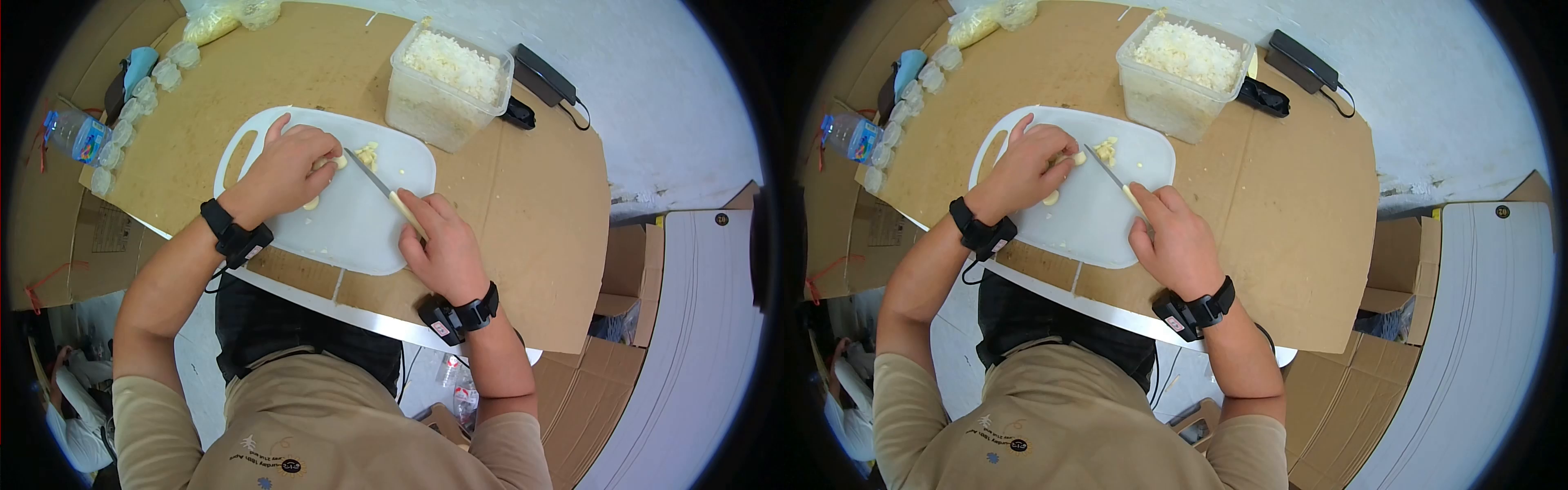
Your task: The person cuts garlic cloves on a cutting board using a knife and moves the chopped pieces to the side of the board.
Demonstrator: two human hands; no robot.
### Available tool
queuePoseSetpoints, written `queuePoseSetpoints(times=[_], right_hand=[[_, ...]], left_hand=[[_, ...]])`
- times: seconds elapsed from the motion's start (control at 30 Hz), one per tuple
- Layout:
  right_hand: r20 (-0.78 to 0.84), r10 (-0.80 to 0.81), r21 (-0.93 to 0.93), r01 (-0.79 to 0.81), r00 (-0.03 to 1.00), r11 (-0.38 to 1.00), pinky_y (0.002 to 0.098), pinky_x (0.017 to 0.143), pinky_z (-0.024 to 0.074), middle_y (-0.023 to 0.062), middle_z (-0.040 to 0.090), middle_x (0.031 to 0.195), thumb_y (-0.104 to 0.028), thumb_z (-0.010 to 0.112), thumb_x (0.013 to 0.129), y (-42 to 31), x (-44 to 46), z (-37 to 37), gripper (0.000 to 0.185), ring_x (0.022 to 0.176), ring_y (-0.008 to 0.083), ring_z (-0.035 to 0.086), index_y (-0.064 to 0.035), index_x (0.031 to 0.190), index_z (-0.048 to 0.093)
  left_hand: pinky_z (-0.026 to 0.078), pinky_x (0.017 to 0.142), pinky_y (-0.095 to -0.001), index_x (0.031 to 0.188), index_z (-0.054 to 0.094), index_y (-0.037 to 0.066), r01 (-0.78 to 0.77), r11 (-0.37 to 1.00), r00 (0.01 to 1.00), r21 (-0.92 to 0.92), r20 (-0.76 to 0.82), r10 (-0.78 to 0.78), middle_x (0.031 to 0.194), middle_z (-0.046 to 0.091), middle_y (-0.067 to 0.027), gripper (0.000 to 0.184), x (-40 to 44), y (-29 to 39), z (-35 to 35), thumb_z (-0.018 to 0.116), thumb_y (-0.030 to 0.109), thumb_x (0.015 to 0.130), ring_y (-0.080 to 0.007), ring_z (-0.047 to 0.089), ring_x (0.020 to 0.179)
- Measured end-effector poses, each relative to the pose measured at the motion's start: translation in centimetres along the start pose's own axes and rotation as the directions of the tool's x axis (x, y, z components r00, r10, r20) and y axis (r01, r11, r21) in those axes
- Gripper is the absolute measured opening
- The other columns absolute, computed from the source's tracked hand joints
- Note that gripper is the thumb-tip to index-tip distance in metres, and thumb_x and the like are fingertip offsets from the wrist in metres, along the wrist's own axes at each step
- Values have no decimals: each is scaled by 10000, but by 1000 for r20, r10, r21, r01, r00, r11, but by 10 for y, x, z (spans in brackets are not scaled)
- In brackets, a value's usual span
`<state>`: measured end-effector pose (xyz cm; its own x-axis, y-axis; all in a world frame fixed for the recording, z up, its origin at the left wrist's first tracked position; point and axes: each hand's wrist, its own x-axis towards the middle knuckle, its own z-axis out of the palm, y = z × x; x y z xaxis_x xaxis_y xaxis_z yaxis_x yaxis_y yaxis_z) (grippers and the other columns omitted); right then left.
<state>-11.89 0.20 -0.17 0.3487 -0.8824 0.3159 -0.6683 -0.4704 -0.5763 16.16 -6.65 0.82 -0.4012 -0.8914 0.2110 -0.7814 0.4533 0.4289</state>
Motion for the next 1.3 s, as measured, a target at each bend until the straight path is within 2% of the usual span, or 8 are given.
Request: queuePoseSetpoints(times=[0.1, 0.43, 0.5, 0.83, 0.9, 1.03, 1.3], right_hand=[[7, -2, 2, 2, 1000, 1000, 456, 720, 592, 146, 668, 1052, -132, 652, 923, 0, 0, 0, 438, 820, 364, 703, -65, 1354, 695], [6, -27, -16, 27, 1000, 1000, 437, 702, 595, 124, 658, 1049, -100, 656, 919, -5, 1, 0, 449, 796, 339, 703, -73, 1366, 696], [14, -31, -39, 32, 999, 999, 427, 691, 595, 117, 654, 1052, -92, 659, 918, -8, 0, 0, 452, 784, 329, 702, -75, 1368, 696], [4, -61, -79, 61, 998, 995, 411, 649, 588, 105, 630, 1043, -65, 678, 907, -10, -2, 8, 459, 735, 310, 690, -56, 1366, 692], [23, -64, -90, 66, 998, 994, 413, 646, 586, 105, 629, 1042, -61, 680, 906, -10, -1, 9, 459, 735, 310, 689, -51, 1364, 691], [37, -78, -120, 82, 996, 989, 414, 645, 585, 105, 631, 1041, -55, 683, 902, -11, -1, 7, 461, 741, 312, 691, -44, 1363, 690], [-5, -82, -91, 82, 997, 992, 405, 655, 587, 105, 642, 1038, -42, 685, 896, -13, 1, 7, 457, 762, 302, 691, -41, 1352, 700]], left_hand=[[211, 1263, -614, 1019, 721, 137, -78, 997, 997, 20, 29, 78, 996, 680, -4, 60, 1, -1, -1, 712, 112, 965, -222, 657, 1086], [239, 1247, -603, 1009, 732, 135, -98, 994, 993, -47, 67, 101, 1002, 689, 3, 68, 4, -4, 4, 757, 116, 949, -219, 655, 1091], [251, 1239, -604, 998, 732, 134, -129, 991, 991, -22, 25, 129, 996, 688, 3, 58, 4, -4, 5, 761, 121, 948, -225, 651, 1082], [264, 1234, -589, 982, 732, 129, -94, 995, 995, -39, 22, 95, 949, 674, -2, 46, 3, -2, 6, 762, 126, 947, -227, 645, 1058], [269, 1233, -585, 983, 734, 124, -128, 991, 992, -31, -7, 128, 936, 668, -3, 43, 3, -3, 8, 759, 127, 948, -229, 646, 1049], [275, 1233, -574, 989, 741, 120, -99, 994, 995, -38, 9, 99, 931, 667, -8, 47, 4, -3, 9, 759, 131, 947, -233, 647, 1044], [283, 1231, -562, 980, 746, 117, -94, 994, 996, -55, -14, 94, 929, 669, -18, 56, 2, -4, 9, 773, 140, 937, -234, 651, 1039]])
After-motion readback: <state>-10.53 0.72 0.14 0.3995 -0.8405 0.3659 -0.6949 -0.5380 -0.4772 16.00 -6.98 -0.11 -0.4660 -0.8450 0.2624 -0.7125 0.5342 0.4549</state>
